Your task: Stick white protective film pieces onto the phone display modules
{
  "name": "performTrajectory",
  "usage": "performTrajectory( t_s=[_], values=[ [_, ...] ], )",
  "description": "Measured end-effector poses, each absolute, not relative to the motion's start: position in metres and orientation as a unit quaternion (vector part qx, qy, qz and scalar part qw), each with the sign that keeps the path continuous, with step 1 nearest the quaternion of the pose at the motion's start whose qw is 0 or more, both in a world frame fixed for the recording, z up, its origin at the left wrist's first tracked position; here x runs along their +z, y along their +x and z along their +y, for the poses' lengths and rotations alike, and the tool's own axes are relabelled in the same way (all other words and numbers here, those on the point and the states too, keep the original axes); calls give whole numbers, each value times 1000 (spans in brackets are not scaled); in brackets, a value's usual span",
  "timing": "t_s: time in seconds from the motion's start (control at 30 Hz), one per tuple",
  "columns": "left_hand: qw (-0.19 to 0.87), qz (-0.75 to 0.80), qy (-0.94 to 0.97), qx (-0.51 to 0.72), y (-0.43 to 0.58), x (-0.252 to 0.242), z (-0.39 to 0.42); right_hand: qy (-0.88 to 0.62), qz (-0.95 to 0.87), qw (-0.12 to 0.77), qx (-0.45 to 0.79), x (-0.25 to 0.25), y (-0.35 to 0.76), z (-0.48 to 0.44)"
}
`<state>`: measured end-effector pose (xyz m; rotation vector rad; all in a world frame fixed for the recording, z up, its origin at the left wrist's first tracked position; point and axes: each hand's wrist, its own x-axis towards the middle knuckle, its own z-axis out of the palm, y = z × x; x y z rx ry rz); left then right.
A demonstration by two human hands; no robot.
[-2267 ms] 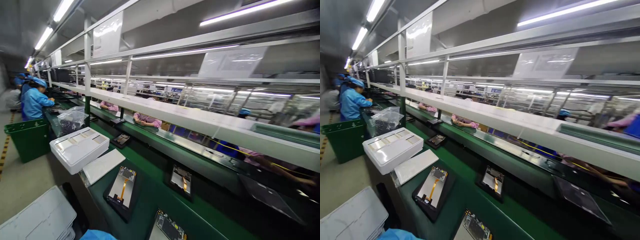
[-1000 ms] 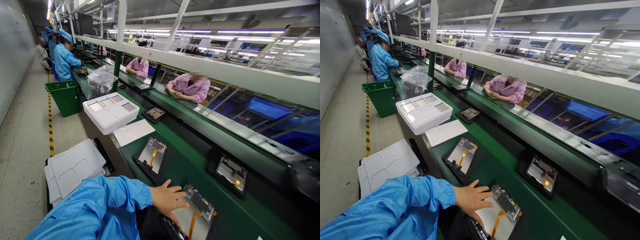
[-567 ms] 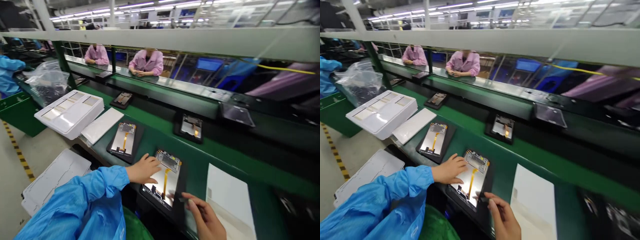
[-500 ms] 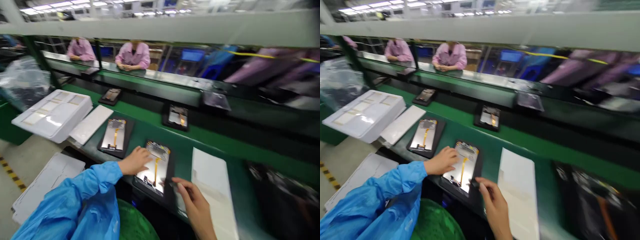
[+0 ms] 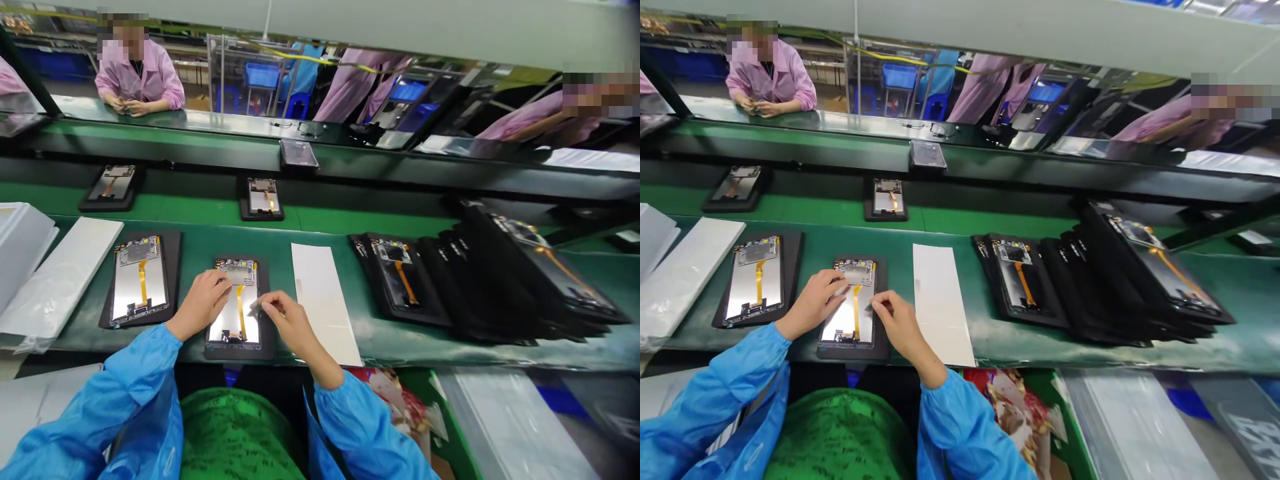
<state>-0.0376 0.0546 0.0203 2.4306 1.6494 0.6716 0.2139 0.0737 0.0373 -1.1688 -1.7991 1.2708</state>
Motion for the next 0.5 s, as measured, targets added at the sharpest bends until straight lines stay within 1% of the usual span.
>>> performTrajectory(
  t_s=[0.17,0.27,0.5],
  values=[
    [52,609,748,260,-43,12,50,-415,-749,303,418,33,184,105],
    [62,607,742,278,-47,4,47,-402,-783,280,383,25,166,125],
    [46,588,750,300,-44,-2,40,-404,-812,208,366,15,142,145]
  ],
)
